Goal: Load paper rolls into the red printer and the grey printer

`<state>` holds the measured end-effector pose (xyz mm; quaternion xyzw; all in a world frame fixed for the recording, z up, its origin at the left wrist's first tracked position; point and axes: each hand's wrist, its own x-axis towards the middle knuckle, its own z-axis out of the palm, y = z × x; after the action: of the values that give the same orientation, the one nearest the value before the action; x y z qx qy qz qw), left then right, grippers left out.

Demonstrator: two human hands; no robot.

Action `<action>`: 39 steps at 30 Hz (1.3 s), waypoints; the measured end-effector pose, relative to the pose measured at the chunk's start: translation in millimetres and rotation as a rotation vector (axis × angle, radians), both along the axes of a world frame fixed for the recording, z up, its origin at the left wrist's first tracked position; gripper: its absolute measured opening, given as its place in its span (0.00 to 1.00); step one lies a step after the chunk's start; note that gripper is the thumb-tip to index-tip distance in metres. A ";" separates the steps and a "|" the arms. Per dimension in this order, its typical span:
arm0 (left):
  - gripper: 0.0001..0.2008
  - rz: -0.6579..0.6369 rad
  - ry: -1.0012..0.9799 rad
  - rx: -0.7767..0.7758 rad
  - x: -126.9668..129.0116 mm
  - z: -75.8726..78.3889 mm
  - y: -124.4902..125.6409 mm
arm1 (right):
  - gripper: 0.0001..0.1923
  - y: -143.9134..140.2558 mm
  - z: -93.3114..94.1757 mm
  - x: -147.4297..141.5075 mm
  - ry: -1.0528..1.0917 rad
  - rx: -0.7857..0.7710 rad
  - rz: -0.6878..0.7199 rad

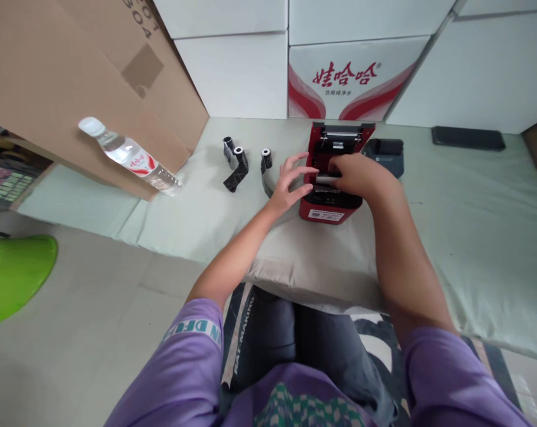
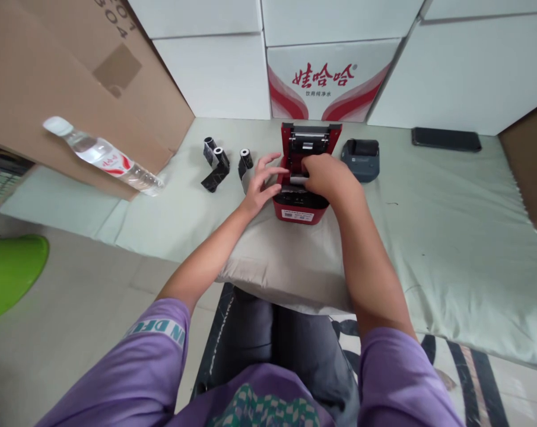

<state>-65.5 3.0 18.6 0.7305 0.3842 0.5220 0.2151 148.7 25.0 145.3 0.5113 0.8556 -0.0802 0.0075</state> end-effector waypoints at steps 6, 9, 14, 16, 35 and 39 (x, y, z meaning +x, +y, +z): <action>0.14 -0.003 0.149 0.110 11.7 11.3 -14.7 | 0.15 7.6 -1.2 0.4 -0.005 -0.056 0.016; 0.12 0.014 0.154 0.136 13.0 14.1 -17.8 | 0.15 9.7 -1.4 -0.8 -0.010 -0.061 0.018; 0.10 0.034 0.170 0.113 12.9 15.9 -19.4 | 0.16 11.3 -5.2 -7.1 -0.003 -0.045 -0.045; 0.09 0.043 0.177 0.107 12.9 16.7 -20.1 | 0.17 10.5 -2.1 -6.2 0.012 -0.062 -0.039; 0.21 0.019 0.063 0.044 15.9 25.1 -25.0 | 0.27 22.4 18.2 39.6 0.544 0.083 -0.180; 0.20 0.051 0.106 0.050 17.7 25.1 -27.3 | 0.13 17.4 22.2 41.8 0.537 -0.050 -0.147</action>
<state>-47.8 -24.2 43.6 0.7521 0.4004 0.4976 0.1626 190.4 42.4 167.5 0.5321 0.7853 -0.2340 -0.2129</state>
